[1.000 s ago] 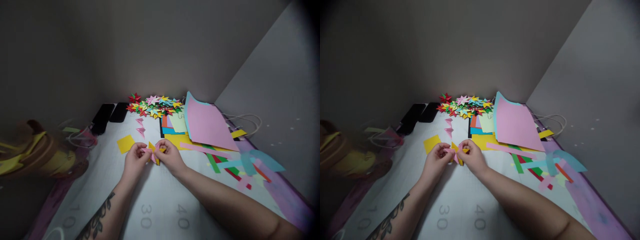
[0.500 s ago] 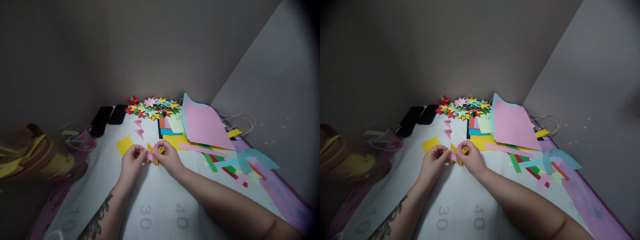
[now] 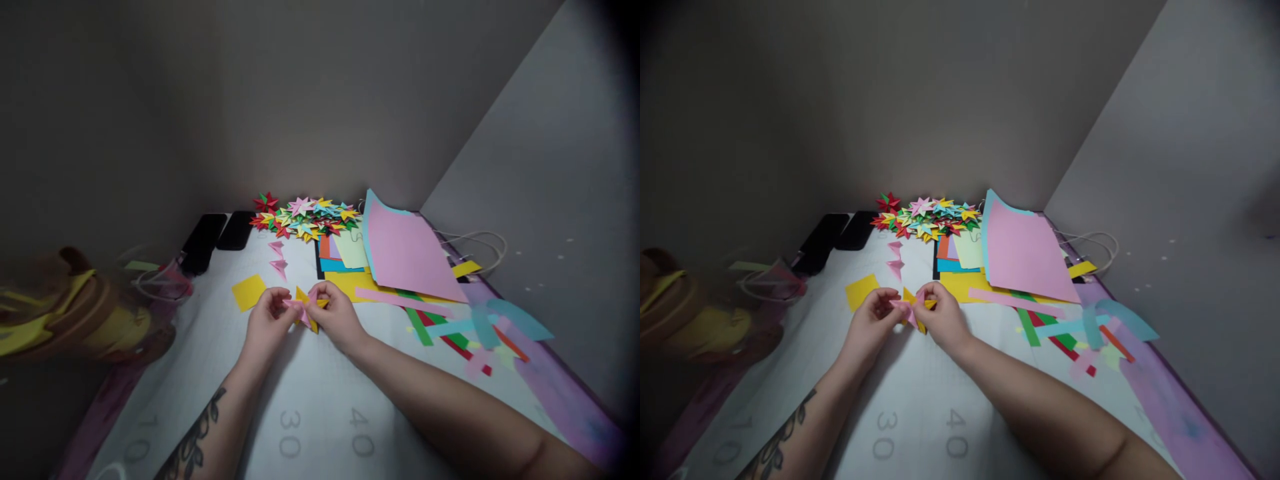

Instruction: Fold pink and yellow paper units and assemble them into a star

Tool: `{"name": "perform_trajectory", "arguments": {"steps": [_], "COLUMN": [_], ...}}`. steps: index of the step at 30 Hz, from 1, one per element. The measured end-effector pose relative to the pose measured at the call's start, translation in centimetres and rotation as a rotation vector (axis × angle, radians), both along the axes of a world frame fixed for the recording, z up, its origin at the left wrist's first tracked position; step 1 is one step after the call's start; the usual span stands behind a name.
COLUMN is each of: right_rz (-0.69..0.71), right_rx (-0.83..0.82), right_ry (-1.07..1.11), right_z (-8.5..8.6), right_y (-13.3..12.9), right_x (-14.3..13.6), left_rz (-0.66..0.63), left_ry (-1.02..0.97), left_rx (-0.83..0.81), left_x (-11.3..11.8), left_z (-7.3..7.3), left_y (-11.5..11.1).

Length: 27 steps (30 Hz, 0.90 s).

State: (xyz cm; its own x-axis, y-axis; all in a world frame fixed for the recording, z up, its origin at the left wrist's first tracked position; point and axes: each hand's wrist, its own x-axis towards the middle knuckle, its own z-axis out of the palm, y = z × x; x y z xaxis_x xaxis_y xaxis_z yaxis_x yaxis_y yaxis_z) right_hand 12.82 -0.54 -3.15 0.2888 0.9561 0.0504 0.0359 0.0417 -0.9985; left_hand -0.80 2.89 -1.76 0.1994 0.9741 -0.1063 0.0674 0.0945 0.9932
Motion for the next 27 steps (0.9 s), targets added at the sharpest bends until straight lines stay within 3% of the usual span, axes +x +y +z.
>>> {"name": "perform_trajectory", "arguments": {"steps": [4,9,13,21,27], "right_rz": [0.029,0.066,0.055,0.044,0.061], "right_rx": [0.031,0.016,-0.013,-0.035,-0.006], "right_ry": [0.021,0.013,0.007,0.012,-0.029], "right_z": [-0.4,-0.9,-1.0,-0.9,-0.9], "right_y": [0.1,0.1,0.2,0.2,0.1], "right_x": [0.0,-0.1,-0.1,0.1,0.2], "left_rz": [-0.041,-0.026,-0.084,-0.156,-0.153], "left_ry": [-0.033,-0.066,-0.041,0.282,0.339], "left_rx": [-0.062,-0.046,-0.029,0.367,0.44], "left_x": [0.2,0.1,0.0,-1.0,-1.0], "left_z": [0.3,0.1,-0.2,0.0,-0.3], "left_y": [-0.3,-0.3,-0.2,0.1,0.2]}}
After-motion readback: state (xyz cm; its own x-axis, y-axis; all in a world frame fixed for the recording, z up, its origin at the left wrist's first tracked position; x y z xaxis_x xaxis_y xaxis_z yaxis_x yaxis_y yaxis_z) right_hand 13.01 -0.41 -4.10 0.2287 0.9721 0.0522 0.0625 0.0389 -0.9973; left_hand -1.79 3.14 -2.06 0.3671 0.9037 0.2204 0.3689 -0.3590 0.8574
